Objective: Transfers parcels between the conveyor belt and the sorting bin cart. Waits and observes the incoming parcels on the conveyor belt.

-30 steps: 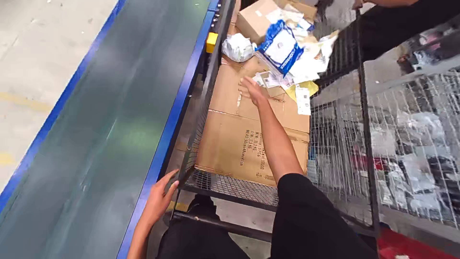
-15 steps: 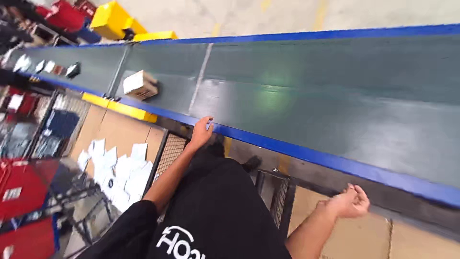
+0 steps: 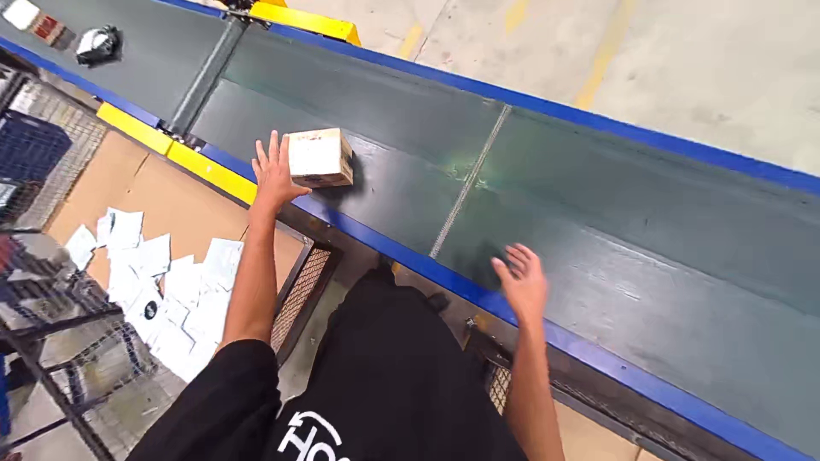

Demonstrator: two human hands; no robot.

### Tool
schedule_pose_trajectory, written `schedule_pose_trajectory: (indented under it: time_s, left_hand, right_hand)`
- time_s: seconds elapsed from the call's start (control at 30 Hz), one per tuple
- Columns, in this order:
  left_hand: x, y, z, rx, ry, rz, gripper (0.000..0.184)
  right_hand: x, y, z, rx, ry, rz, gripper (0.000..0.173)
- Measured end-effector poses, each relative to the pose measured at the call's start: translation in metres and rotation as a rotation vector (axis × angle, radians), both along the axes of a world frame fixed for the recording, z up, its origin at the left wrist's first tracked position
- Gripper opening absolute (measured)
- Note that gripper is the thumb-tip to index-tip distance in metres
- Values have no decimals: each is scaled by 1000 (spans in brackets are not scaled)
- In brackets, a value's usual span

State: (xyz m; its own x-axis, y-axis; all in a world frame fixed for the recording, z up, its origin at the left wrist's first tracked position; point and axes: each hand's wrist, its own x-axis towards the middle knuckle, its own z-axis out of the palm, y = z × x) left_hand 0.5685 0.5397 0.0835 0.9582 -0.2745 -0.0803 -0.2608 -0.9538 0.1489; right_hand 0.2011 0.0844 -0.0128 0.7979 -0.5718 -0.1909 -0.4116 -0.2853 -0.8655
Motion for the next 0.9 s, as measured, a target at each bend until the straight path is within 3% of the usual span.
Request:
schedule_pose_trajectory:
  time_s: [0.1,0.17,0.23,0.37,0.47,0.57,0.67,0.77,0.9]
  left_hand:
    - [38,-7,-8,33,171,-271,139]
    - [49,-36,-16,-112,166,-520,131]
    - [36,-69,-24,-225,145,-705,132]
    - [-26,-140,-35,-335,264,-998,130]
    - [-71,-179,-34,-373,262,-1062,130]
    - [-121,-232,-44,-433,264,-1171,133]
    - [-193,-286,-49,-577,451,-1181,135]
    - [-272,-331,-56,-677,771,-1125,110]
    - [-338,-380,-58,-397,905,-1381,71]
  right_hand:
    - [106,66,34,-125,-35,368,84]
    - [157,109,55,-279,-106,498,91]
    - [188,138,73,-442,-188,486,101]
    - [185,150,74,-551,33,408,117]
    - [139,122,67,-555,57,351,122]
    - [60,84,64,-545,104,231,122]
    - [-31,49,66,-504,146,-18,116]
    - [-129,23,73,-392,153,-284,113]
    - [-270,-2,73,-206,240,-576,113]
